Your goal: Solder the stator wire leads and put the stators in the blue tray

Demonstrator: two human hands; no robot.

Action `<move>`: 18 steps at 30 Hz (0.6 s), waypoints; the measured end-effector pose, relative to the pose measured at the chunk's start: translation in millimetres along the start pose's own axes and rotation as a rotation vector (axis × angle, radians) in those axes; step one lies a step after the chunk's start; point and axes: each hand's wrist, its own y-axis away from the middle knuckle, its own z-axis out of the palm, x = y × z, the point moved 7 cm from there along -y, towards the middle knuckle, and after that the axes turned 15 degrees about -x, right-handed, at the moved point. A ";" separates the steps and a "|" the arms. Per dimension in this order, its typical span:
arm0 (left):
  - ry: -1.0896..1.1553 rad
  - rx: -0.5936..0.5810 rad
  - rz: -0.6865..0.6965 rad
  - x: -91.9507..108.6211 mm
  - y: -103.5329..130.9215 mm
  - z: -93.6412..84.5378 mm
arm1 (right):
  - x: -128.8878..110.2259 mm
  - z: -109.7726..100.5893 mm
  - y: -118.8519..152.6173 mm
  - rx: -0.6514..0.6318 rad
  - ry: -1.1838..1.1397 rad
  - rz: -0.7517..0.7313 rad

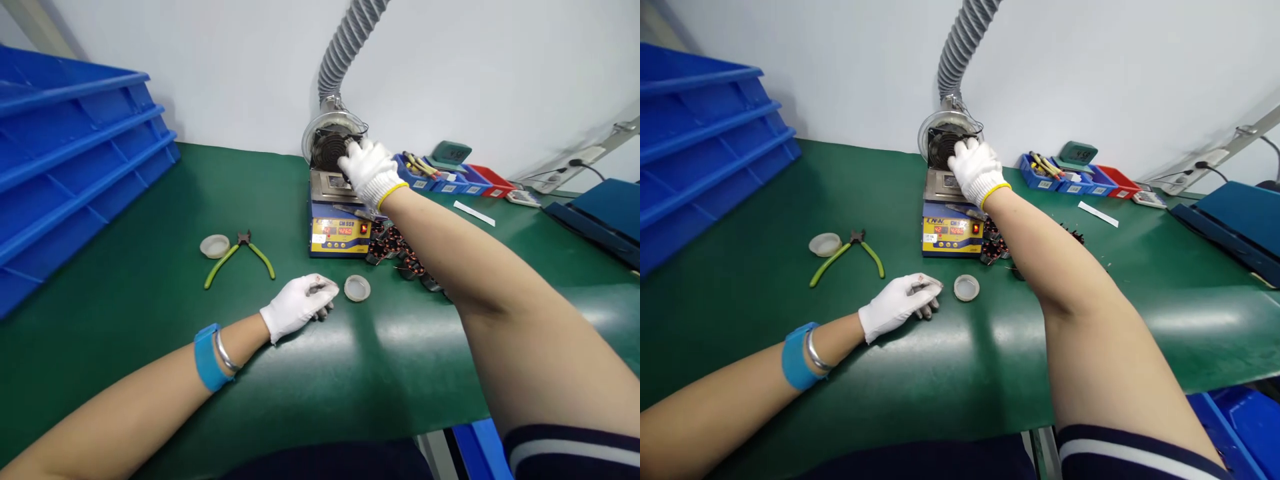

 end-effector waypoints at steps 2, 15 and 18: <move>0.010 -0.008 0.008 -0.6 -0.7 0.1 | 0.8 3.2 -3.0 0.000 0.011 -0.013; -0.002 -0.038 0.056 1.5 -4.5 1.8 | 24.2 -5.8 -12.8 0.010 -0.408 0.137; -0.012 -0.038 0.051 0.0 -5.4 0.6 | 14.9 -0.1 -9.8 0.000 -0.415 0.127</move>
